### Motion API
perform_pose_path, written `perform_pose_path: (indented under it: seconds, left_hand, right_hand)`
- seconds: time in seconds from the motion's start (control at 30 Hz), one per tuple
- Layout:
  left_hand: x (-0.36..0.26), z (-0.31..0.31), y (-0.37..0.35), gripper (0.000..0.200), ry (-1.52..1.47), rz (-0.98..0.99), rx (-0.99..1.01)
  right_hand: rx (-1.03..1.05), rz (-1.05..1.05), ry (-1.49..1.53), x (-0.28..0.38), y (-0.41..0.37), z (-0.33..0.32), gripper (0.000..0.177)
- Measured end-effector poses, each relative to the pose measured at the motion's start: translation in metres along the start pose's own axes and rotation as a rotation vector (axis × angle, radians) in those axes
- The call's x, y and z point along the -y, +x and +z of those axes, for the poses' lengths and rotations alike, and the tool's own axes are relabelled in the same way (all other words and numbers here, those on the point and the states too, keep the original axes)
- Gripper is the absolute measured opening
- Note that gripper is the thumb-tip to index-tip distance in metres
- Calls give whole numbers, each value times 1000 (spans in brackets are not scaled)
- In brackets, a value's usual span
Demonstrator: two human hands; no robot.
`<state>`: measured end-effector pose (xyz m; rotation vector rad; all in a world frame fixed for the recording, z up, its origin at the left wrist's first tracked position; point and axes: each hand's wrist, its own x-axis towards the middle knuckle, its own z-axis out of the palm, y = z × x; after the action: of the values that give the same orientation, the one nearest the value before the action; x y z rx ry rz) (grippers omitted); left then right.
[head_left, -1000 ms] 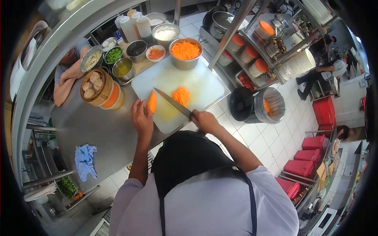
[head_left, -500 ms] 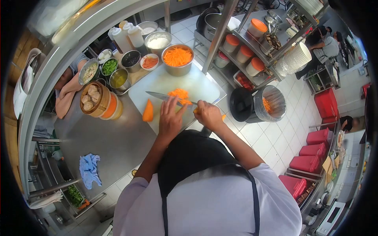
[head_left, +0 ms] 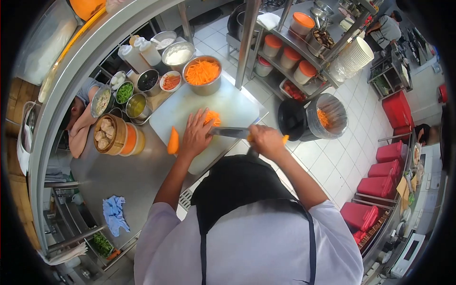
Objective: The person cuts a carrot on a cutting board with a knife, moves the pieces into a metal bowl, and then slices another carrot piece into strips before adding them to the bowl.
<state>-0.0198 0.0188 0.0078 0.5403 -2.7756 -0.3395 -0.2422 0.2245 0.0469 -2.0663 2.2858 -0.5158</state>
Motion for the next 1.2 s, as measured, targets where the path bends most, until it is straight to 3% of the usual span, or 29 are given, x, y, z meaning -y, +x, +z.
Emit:
perform_pose_path:
  seconds: [0.17, 0.27, 0.37, 0.53, 0.67, 0.77, 0.87, 0.97, 1.07, 1.2]
  left_hand:
    - [15, 5, -2, 76, -61, -51, -24]
    - [20, 1, 8, 85, -148, -51, 2]
    - [27, 10, 23, 87, -88, 35, 70]
    - [37, 29, 47, 61, 16, 199, 42]
    - [42, 45, 55, 37, 105, 212, 34]
    - [43, 48, 53, 32, 87, 190, 77]
    - [44, 53, 49, 30, 5, 118, 50]
    - [46, 58, 45, 26, -134, -94, -101]
    - [34, 39, 56, 23, -277, -275, -261]
    - [39, -7, 103, 26, -303, -382, -325]
  right_hand:
    - [0, 96, 72, -39, -39, -50, 34]
    - [110, 460, 317, -46, -60, -67, 34]
    - [42, 583, 606, -68, -91, -16, 35]
    - [49, 831, 997, -46, -104, 6, 31]
    - [39, 838, 976, -38, -114, 23, 30]
    - [8, 820, 870, -47, -133, 45, 33]
    - [-9, 880, 904, -41, -136, 37, 33]
    - [-49, 912, 927, -40, -140, 33, 33]
    - [-99, 939, 971, -37, -140, 30, 32]
    - [-100, 945, 989, -38, -140, 25, 31]
